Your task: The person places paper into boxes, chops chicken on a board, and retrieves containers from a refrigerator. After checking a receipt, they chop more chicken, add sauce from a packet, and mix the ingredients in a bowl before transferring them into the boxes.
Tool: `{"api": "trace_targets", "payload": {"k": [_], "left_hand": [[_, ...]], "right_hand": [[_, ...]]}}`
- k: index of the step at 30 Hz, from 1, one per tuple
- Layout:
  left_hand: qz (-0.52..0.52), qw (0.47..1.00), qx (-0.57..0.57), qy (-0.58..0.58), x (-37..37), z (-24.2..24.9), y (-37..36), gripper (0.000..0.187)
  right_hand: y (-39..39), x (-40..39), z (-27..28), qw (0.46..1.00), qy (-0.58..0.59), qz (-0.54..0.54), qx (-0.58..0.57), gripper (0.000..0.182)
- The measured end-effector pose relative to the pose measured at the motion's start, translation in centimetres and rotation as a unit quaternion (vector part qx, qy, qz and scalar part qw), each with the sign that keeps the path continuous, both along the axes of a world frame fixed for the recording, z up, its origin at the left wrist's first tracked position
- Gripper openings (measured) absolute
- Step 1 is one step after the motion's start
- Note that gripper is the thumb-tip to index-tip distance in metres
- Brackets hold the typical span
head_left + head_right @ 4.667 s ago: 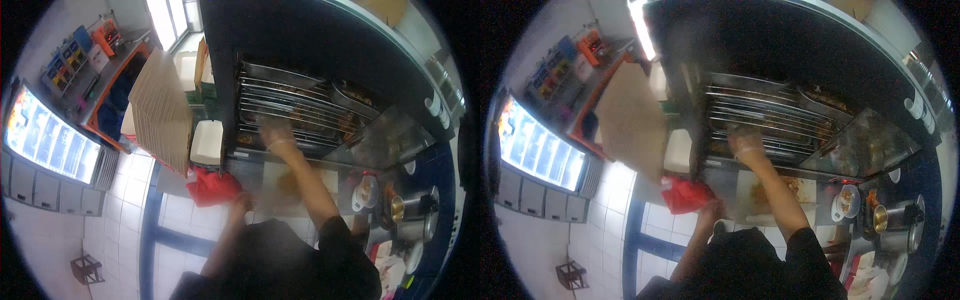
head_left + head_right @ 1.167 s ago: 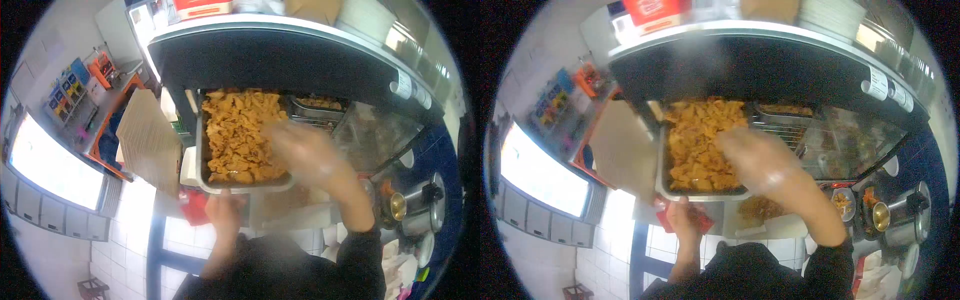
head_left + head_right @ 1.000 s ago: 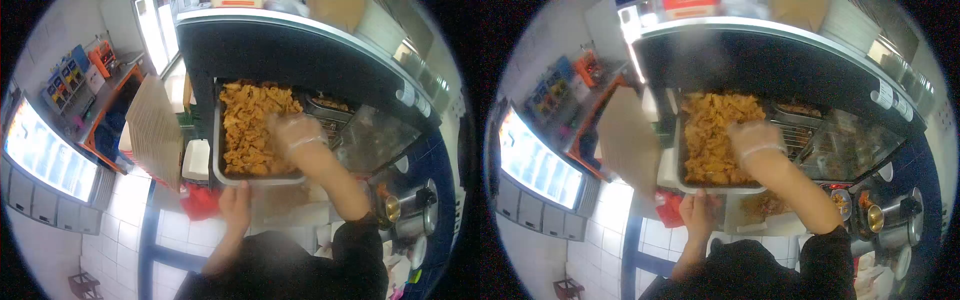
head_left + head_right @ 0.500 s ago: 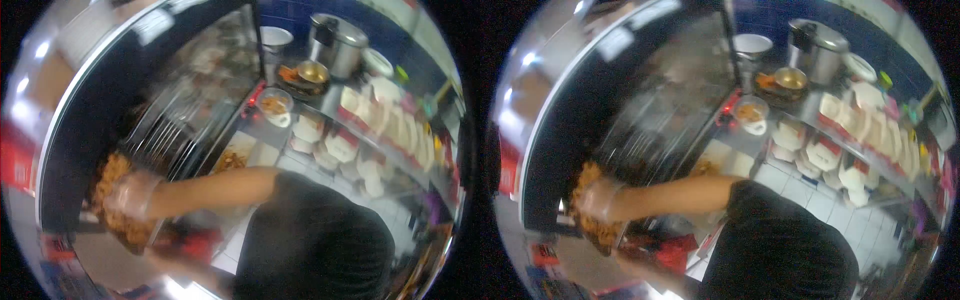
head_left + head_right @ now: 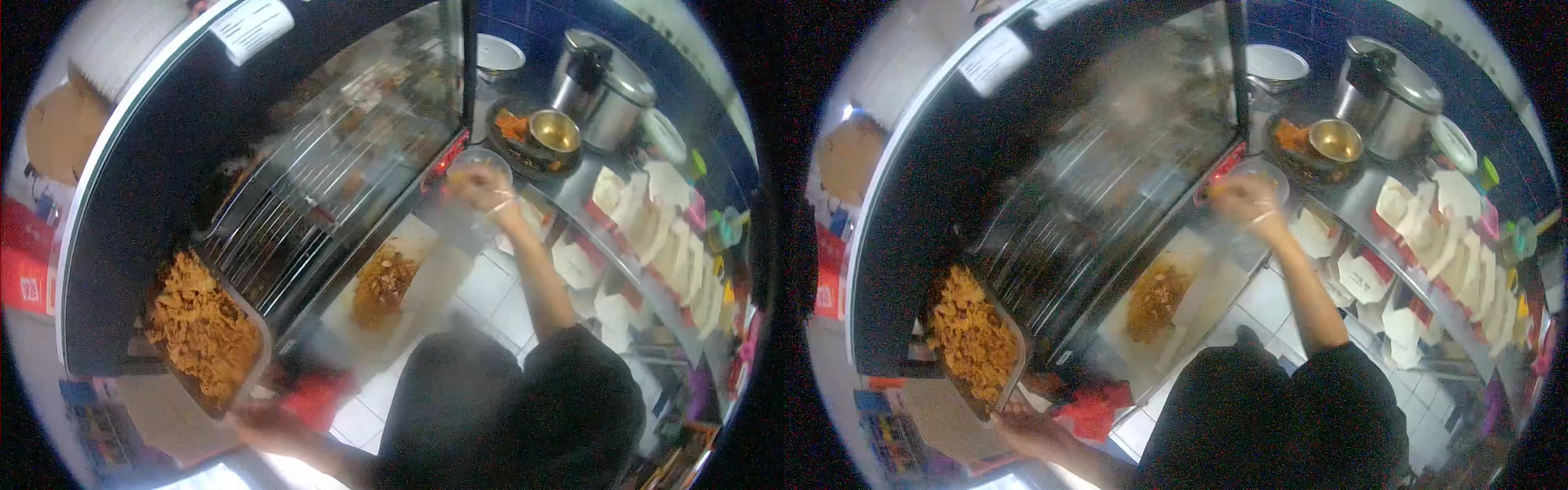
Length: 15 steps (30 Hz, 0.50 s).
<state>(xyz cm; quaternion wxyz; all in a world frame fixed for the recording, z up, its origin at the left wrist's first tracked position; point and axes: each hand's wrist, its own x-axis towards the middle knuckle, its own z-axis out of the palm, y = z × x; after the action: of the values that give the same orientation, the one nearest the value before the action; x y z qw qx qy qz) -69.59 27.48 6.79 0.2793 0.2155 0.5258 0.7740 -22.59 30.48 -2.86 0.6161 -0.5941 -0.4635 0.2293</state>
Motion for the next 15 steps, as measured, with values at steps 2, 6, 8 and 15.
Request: {"api": "trace_targets", "payload": {"k": [2, 6, 8, 15], "left_hand": [[-0.006, 0.999, 0.036, 0.024, 1.2, 0.3, -0.1, 0.039], [0.038, 0.998, -0.014, 0.045, 1.2, -0.7, 0.2, 0.042], [0.031, 0.978, -0.161, 0.13, 2.2, 1.2, -0.5, 0.047], [0.089, 0.993, 0.027, -0.073, 3.3, 2.0, 1.1, 0.028]], "right_hand": [[0.1, 7.4, -5.2, 0.977, -0.053, -0.099, -0.18, 0.03], [2.0, 15.6, -11.0, 0.886, -0.25, -0.132, -0.367, 0.04], [2.0, 19.9, -15.1, 0.826, -0.452, -0.072, -0.328, 0.04], [1.3, 10.0, -0.9, 0.955, -0.181, -0.168, -0.163, 0.029]]}}
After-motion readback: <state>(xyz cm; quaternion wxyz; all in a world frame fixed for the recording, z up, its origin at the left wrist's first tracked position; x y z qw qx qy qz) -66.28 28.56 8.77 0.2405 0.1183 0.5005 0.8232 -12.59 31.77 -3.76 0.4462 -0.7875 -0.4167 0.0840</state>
